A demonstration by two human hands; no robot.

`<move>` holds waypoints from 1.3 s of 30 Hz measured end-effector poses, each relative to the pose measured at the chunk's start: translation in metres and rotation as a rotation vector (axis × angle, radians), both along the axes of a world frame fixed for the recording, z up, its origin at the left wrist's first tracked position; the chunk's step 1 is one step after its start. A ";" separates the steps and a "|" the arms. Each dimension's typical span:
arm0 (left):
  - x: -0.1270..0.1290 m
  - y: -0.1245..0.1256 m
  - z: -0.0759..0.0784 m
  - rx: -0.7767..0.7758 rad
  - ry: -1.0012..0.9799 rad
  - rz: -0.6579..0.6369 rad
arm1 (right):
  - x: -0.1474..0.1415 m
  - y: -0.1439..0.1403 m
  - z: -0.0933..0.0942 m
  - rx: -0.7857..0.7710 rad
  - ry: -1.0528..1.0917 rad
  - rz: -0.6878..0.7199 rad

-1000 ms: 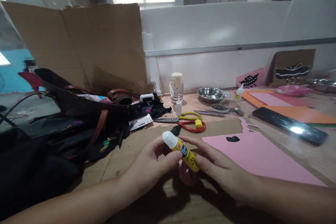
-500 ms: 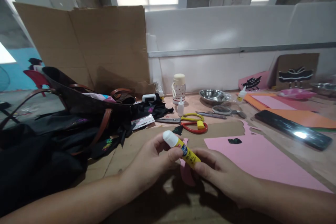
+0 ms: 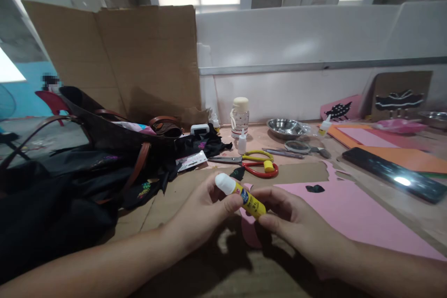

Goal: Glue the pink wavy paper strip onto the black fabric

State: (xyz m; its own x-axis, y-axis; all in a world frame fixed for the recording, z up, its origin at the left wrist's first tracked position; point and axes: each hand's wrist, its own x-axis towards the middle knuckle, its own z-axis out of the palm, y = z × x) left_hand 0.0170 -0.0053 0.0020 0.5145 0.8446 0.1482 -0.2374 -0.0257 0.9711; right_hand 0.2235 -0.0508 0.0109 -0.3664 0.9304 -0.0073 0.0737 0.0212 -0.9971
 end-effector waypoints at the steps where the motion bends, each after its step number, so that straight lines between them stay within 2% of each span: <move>1: 0.000 0.001 0.000 0.003 0.010 0.006 | -0.001 0.000 -0.001 0.002 -0.001 -0.017; 5: -0.002 0.003 0.001 0.022 0.059 0.040 | 0.001 0.000 -0.008 0.001 -0.023 -0.101; 9: -0.003 0.004 0.002 0.028 0.082 0.070 | 0.004 0.001 -0.011 0.049 -0.009 -0.044; 17: -0.002 0.001 0.000 0.027 0.072 0.058 | 0.002 0.000 -0.004 -0.035 0.071 -0.061; 22: -0.001 0.001 0.000 0.035 0.071 0.067 | 0.002 0.002 -0.008 0.068 0.014 -0.148; 26: -0.002 0.001 -0.001 0.036 0.095 0.068 | 0.005 -0.001 -0.014 0.082 -0.025 -0.178; 30: -0.003 0.000 0.003 0.064 0.121 0.079 | 0.008 -0.002 -0.013 0.162 -0.013 -0.110; 34: -0.003 -0.002 0.006 0.104 0.107 0.106 | 0.009 0.001 -0.007 0.052 -0.013 -0.065; 39: -0.004 -0.002 0.007 0.115 0.101 0.126 | 0.005 0.004 -0.007 0.013 0.030 -0.137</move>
State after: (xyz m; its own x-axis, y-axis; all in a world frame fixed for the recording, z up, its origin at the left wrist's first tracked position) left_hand 0.0130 -0.0070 0.0094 0.4229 0.8837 0.2004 -0.1269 -0.1612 0.9787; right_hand 0.2286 -0.0465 0.0036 -0.2362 0.9716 0.0136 0.0472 0.0255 -0.9986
